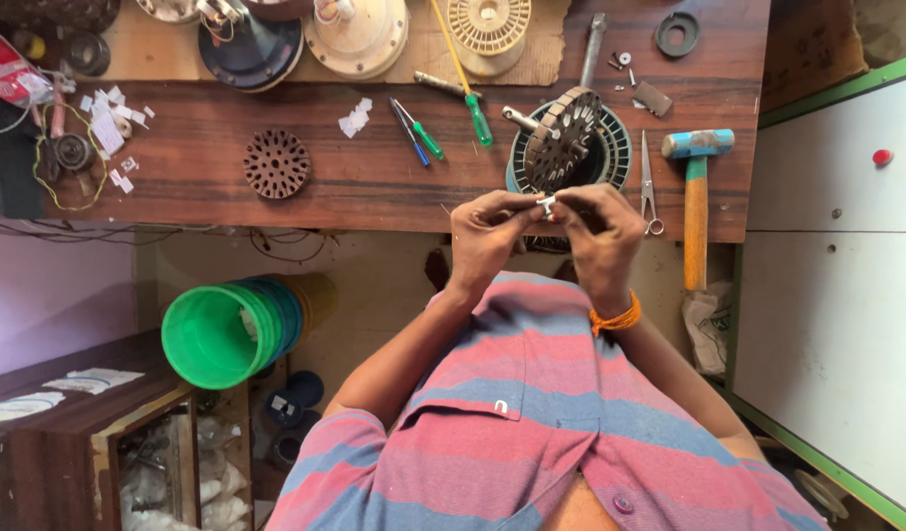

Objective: The person works on an electric motor stator at a cluttered workbench, holding the motor housing and using scissors to cut and trim material from the rotor/stator assembly. They pick at and remove small pieces by hand, set trimmed pieces aside, and at one point reach into a green bucket before resuming cutting and trimming the motor parts.

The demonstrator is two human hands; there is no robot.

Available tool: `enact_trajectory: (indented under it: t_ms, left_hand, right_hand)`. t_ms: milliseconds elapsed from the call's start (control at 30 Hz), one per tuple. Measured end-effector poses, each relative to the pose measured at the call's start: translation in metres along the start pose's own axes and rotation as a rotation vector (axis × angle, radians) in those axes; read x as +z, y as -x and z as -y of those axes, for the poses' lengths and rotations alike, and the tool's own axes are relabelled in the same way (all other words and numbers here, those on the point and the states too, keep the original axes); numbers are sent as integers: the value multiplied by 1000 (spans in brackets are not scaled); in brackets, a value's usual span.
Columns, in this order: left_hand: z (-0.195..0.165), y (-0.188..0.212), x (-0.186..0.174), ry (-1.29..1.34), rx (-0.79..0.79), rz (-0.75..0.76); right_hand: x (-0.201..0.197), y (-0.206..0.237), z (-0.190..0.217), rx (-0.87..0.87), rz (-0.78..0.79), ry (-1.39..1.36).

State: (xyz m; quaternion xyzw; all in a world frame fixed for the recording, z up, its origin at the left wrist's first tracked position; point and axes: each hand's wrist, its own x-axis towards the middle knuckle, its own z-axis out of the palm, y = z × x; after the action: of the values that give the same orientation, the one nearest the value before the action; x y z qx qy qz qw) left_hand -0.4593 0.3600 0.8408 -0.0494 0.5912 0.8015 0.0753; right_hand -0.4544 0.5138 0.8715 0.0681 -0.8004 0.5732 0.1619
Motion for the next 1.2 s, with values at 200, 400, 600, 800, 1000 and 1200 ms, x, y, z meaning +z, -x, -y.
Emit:
enact_trajectory:
  t_ms: [200, 400, 600, 800, 1000, 1200]
  left_hand:
    - [-1, 3, -1, -73, 139, 5]
    - [-11, 9, 0, -148, 186, -1]
    - [-22, 10, -1, -280, 179, 22]
    - [-17, 12, -7, -364, 205, 35]
    - [-19, 18, -12, -323, 182, 92]
    - [-47, 16, -17, -579, 529, 295]
  right_hand:
    - [2, 8, 1, 35, 1, 20]
    - [-5, 2, 3, -114, 93, 109]
    - [-7, 3, 1, 171, 183, -213]
    - [-9, 5, -5, 365, 306, -148]
    - [-6, 13, -12, 393, 336, -297]
    - [-18, 17, -17, 736, 409, -981]
